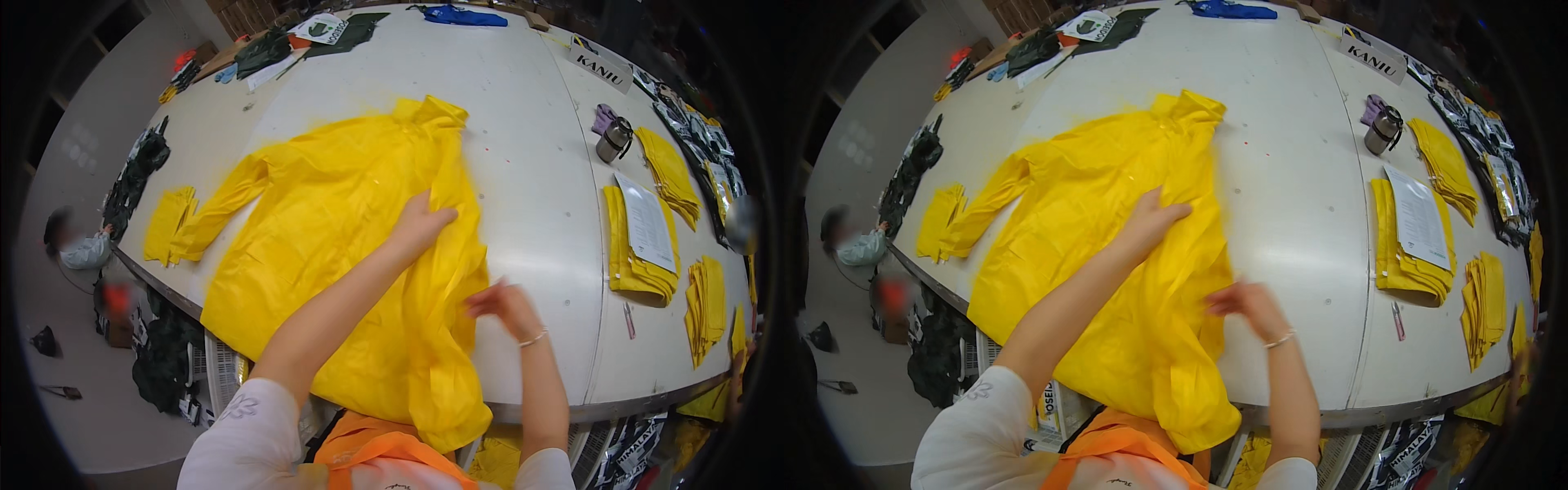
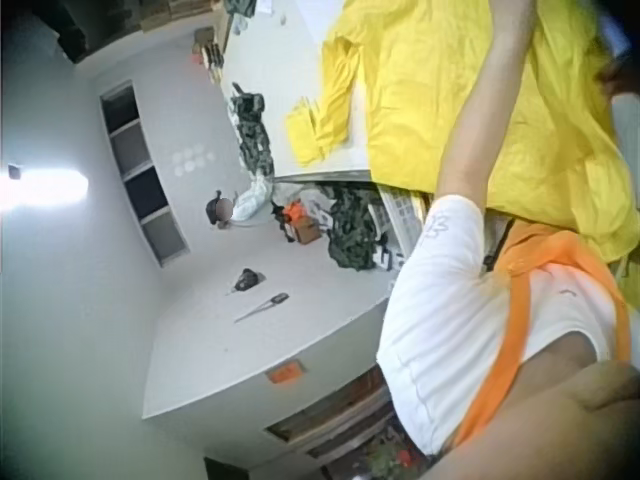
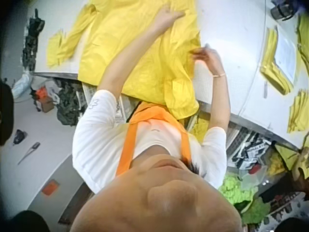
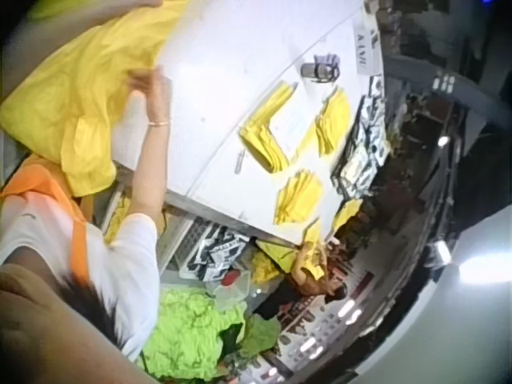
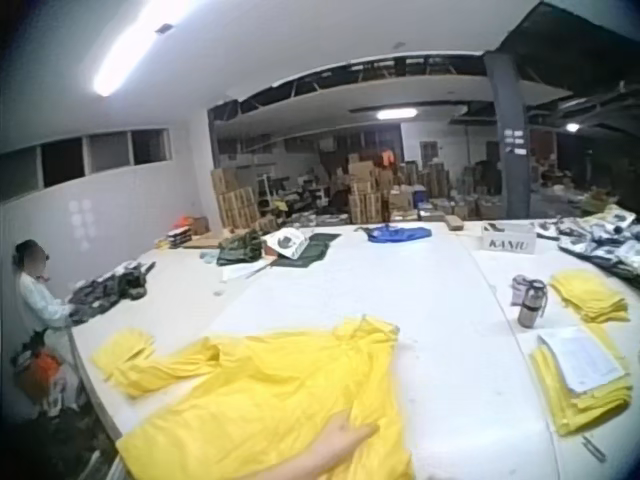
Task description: The person lays a yellow raincoat on a table, uses a small blade to cut threads and tags, then folds the jacket neatly. The person handles the jacket repeatedly, smoothing and aligning it before stacking it with other folded jackets.
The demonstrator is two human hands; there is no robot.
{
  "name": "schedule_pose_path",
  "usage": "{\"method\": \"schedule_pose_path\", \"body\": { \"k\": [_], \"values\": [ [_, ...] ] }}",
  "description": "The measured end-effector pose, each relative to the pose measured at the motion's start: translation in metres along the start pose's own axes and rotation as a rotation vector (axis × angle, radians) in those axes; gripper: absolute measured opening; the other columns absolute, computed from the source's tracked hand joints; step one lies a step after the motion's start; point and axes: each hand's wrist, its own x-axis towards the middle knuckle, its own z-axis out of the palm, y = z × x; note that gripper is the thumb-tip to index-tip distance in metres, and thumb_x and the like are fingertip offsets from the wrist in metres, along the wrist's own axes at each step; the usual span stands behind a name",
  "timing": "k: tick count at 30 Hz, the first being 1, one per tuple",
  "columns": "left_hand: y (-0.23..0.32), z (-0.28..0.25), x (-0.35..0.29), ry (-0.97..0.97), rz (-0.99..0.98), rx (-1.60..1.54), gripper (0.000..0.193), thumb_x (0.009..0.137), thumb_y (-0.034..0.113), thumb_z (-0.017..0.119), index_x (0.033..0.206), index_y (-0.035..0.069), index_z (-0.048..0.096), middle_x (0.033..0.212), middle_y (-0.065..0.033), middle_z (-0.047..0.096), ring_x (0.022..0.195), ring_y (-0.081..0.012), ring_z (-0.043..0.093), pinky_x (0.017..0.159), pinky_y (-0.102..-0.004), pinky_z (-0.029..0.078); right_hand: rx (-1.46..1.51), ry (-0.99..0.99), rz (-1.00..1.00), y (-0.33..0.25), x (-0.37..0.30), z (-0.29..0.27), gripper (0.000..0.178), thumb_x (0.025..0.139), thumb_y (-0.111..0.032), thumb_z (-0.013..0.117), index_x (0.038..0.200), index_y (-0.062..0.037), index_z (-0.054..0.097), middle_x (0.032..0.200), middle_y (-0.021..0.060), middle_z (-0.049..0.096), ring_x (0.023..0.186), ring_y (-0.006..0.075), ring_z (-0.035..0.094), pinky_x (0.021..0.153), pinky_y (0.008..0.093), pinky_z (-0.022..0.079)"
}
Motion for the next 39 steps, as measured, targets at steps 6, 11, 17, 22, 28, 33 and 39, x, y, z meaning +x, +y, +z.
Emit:
{"method": "schedule_pose_path", "body": {
  "k": [6, 11, 17, 22, 28, 33, 39],
  "values": [
    [0.129, -0.103, -0.220, -0.563, 0.508, 0.006, 0.047, 0.064, 0.008, 0.073, 0.107, -0.004, 0.056, 0.085, -0.0087, 0.061, 0.078, -0.0203, 0.060, 0.068, -0.0274, 0.045, -0.337, 0.592, -0.235, 0.083, 0.065, -0.031, 0.043, 0.090, -0.026, 0.051, 0.126, -0.0042, 0.046, 0.132, 0.0139, 0.046, 0.106, 0.0213, 0.053, 0.087, 0.0341, 0.045],
    [0.185, -0.193, -0.351, -1.071, 0.972, -0.247, 0.024, 0.073, 0.018, 0.069, 0.081, -0.005, 0.063, 0.058, -0.0126, 0.058, 0.045, -0.0188, 0.056, 0.042, -0.0257, 0.043, -0.409, 0.789, -0.279, 0.113, 0.068, 0.047, 0.044, 0.089, -0.026, 0.052, 0.127, -0.0042, 0.045, 0.132, 0.0145, 0.044, 0.108, 0.0227, 0.052, 0.088, 0.0349, 0.044],
    [0.173, -0.281, -0.379, -1.270, 0.982, -0.329, 0.027, 0.079, 0.023, 0.065, 0.077, -0.004, 0.066, 0.061, -0.0120, 0.060, 0.045, -0.0151, 0.056, 0.041, -0.0237, 0.042, -0.670, 1.414, -0.296, 0.090, -0.189, 0.096, 0.046, 0.089, -0.026, 0.052, 0.128, -0.0043, 0.044, 0.133, 0.0152, 0.043, 0.110, 0.0244, 0.050, 0.090, 0.0358, 0.043],
    [0.176, -0.291, -0.389, -1.186, 1.125, 0.493, 0.025, 0.083, 0.020, 0.062, 0.095, -0.002, 0.066, 0.070, -0.0080, 0.061, 0.055, -0.0125, 0.059, 0.043, -0.0221, 0.041, -0.937, 1.864, -0.309, 0.013, -0.390, 0.215, 0.047, 0.088, -0.026, 0.053, 0.129, -0.0043, 0.043, 0.134, 0.0158, 0.042, 0.111, 0.0258, 0.049, 0.092, 0.0365, 0.042],
    [0.160, -0.331, -0.447, -0.734, 0.946, 0.685, 0.029, 0.079, 0.013, 0.068, 0.103, 0.000, 0.061, 0.067, -0.0074, 0.060, 0.054, -0.0154, 0.060, 0.045, -0.0237, 0.041, -1.259, 1.896, -0.526, -0.129, -0.389, 0.294, 0.049, 0.088, -0.025, 0.054, 0.130, -0.0043, 0.041, 0.135, 0.0165, 0.040, 0.113, 0.0275, 0.048, 0.093, 0.0374, 0.041],
    [0.145, -0.395, -0.495, -0.289, 0.468, 0.691, 0.031, 0.069, 0.013, 0.073, 0.094, 0.001, 0.059, 0.074, -0.0142, 0.062, 0.062, -0.0206, 0.063, 0.051, -0.0287, 0.046, -1.459, 1.560, -0.780, -0.248, -0.215, 0.348, 0.051, 0.087, -0.025, 0.054, 0.131, -0.0043, 0.040, 0.136, 0.0171, 0.039, 0.115, 0.0289, 0.046, 0.095, 0.0382, 0.040],
    [0.062, -0.433, -0.530, 0.572, 0.079, 0.266, 0.020, 0.076, 0.013, 0.060, 0.086, -0.003, 0.055, 0.067, 0.0006, 0.050, 0.058, -0.0060, 0.043, 0.056, -0.0205, 0.035, -1.437, 0.796, -1.005, -0.274, 0.166, 0.442, 0.052, 0.087, -0.025, 0.055, 0.132, -0.0044, 0.039, 0.137, 0.0178, 0.037, 0.117, 0.0305, 0.045, 0.097, 0.0391, 0.038]
  ]
}}
